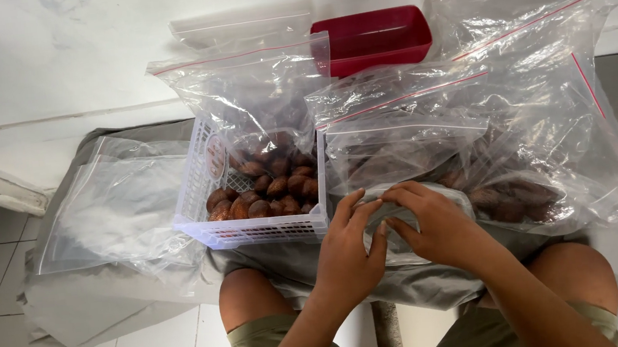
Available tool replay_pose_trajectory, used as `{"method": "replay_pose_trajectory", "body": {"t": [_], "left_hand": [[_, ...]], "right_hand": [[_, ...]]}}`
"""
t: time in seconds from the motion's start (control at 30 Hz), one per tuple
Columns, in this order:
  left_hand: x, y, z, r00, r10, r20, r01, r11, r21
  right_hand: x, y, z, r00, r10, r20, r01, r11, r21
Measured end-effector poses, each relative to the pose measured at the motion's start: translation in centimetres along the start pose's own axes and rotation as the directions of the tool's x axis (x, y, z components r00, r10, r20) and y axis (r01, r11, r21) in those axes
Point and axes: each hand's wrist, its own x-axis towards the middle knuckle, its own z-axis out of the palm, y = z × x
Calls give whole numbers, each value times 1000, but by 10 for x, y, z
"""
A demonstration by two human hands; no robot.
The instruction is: The person picks up snake fruits from a plastic basket by hand and places them into a small red container.
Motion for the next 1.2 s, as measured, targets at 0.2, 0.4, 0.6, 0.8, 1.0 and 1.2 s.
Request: {"method": "replay_pose_trajectory", "body": {"t": [0.2, 0.4, 0.6, 0.8, 1.0, 1.2], "left_hand": [[4, -2, -17, 1000, -12, -18, 11, 999, -40], [8, -1, -14, 999, -42, -29, 41, 999, -35], [3, -3, -3, 1000, -25, 18, 26, 998, -60], [4, 4, -10, 999, -50, -6, 49, 997, -57], [-3, -5, -22, 993, -96, -64, 91, 992, -82], [-9, -5, -35, 989, -125, -79, 118, 988, -96]], "right_hand": [[7, -8, 3, 1000, 0, 12, -1, 999, 40], [3, -14, -4, 1000, 22, 20, -23, 998, 59], [-4, 1, -3, 1000, 15, 5, -15, 1000, 23], [-3, 3, -6, 998, -32, -61, 34, 999, 38], [-9, 12, -6, 989, -33, -142, 42, 997, 60], [-8, 16, -2, 991, -16, -130, 22, 999, 44]]}}
